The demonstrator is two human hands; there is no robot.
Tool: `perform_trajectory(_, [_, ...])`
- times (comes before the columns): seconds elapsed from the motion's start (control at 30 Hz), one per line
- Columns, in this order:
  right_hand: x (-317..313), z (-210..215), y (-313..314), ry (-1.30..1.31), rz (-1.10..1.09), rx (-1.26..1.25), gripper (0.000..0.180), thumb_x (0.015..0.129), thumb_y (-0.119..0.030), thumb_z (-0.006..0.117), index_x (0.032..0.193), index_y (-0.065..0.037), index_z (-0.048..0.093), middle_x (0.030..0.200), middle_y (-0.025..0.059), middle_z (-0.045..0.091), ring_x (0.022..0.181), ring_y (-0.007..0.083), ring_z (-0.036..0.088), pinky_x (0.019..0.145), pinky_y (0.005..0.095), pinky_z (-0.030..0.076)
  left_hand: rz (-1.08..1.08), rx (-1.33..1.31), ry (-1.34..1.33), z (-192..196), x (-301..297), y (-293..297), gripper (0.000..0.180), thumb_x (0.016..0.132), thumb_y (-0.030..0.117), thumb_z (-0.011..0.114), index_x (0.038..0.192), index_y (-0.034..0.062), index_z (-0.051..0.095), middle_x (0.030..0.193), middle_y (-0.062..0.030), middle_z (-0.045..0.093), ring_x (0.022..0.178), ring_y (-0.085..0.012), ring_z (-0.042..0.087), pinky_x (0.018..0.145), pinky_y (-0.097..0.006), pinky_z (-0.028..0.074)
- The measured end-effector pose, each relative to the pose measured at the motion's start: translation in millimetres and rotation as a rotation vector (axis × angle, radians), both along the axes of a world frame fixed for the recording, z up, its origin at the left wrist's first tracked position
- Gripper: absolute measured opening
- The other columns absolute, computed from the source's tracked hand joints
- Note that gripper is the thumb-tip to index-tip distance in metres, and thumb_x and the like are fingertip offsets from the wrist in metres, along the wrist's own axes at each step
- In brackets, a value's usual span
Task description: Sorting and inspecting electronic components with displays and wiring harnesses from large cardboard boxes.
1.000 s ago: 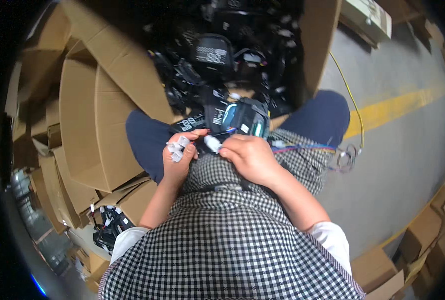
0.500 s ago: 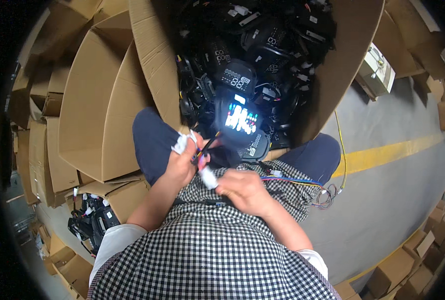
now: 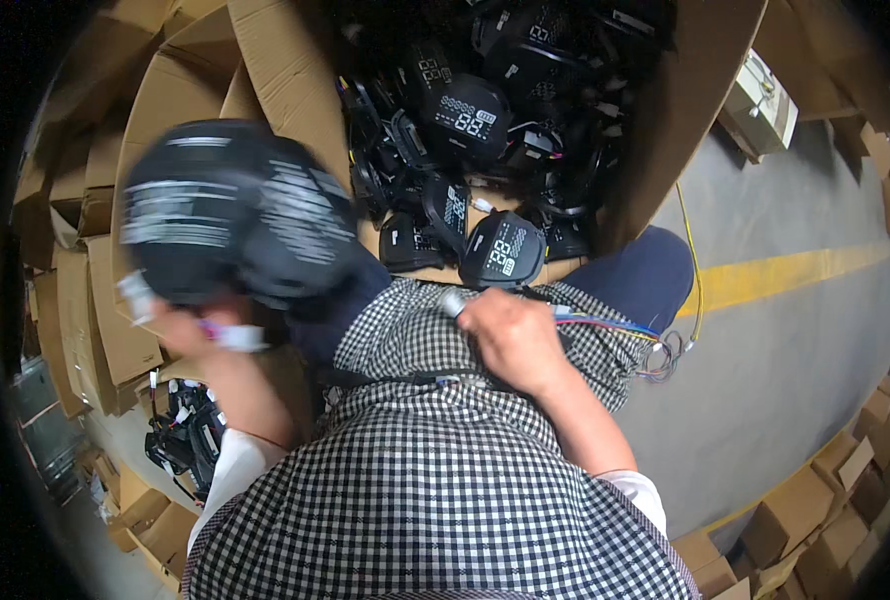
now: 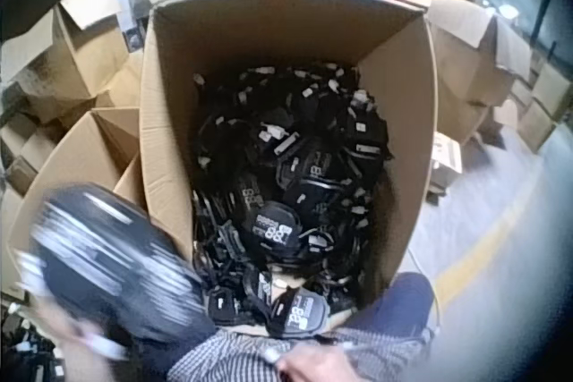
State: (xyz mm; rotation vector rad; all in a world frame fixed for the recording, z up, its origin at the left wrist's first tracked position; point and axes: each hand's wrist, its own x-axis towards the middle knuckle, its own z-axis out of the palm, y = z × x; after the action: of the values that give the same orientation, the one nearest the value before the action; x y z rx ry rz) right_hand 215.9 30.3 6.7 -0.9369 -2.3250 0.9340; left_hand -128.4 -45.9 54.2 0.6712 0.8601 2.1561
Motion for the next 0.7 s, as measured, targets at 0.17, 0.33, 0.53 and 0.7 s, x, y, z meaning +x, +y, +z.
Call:
perform_trajectory(0.17, [21.6, -21.3, 22.0, -0.224, -0.312, -0.041, 0.008, 0.088, -0.013, 0.06, 0.085, -0.005, 0.061, 0.079, 0.0136, 0.062, 0.07, 0.0359, 0.062, 0.06, 0.0445, 0.049, 0.663, -0.119, 0.151, 70.5, -127.7, -7.9, 0.024, 0.088, 0.017, 0.059, 0.107, 0.0014, 0.059, 0.097, -0.0096, 0.063, 0.089, -0.0234, 0.062, 0.082, -0.037, 0.05])
perform_trajectory(0.33, [18.2, -31.3, 30.7, -0.421, -0.348, -0.017, 0.015, 0.089, -0.018, 0.059, 0.085, -0.004, 0.058, 0.086, 0.0142, 0.062, 0.073, 0.0368, 0.063, 0.062, 0.0468, 0.05, 0.478, -0.896, 0.67, -55.5, -218.0, -28.9, 0.031, 0.085, 0.01, 0.067, 0.115, 0.0058, 0.06, 0.106, -0.0054, 0.062, 0.09, -0.0185, 0.061, 0.081, -0.033, 0.05])
perform_trajectory(0.53, [28.7, -41.0, 21.9, -0.509, -0.413, 0.028, 0.009, 0.081, -0.01, 0.061, 0.079, -0.002, 0.06, 0.082, 0.0145, 0.063, 0.075, 0.0336, 0.064, 0.066, 0.0444, 0.052, -0.019, -1.362, 0.644, -91.6, -185.4, -17.3, 0.043, 0.088, 0.016, 0.066, 0.127, 0.0039, 0.054, 0.111, -0.0071, 0.062, 0.103, -0.0191, 0.058, 0.091, -0.033, 0.046])
perform_trajectory(0.7, [32.0, -59.9, 20.9, -0.781, -0.28, -0.01, 0.012, 0.074, -0.013, 0.06, 0.078, -0.004, 0.068, 0.076, 0.0153, 0.067, 0.08, 0.0324, 0.065, 0.073, 0.0421, 0.051, 0.21, -1.177, 1.222, -53.4, -162.9, 12.3, 0.042, 0.09, 0.018, 0.063, 0.128, 0.0041, 0.054, 0.112, -0.0097, 0.063, 0.107, -0.0209, 0.057, 0.095, -0.034, 0.045])
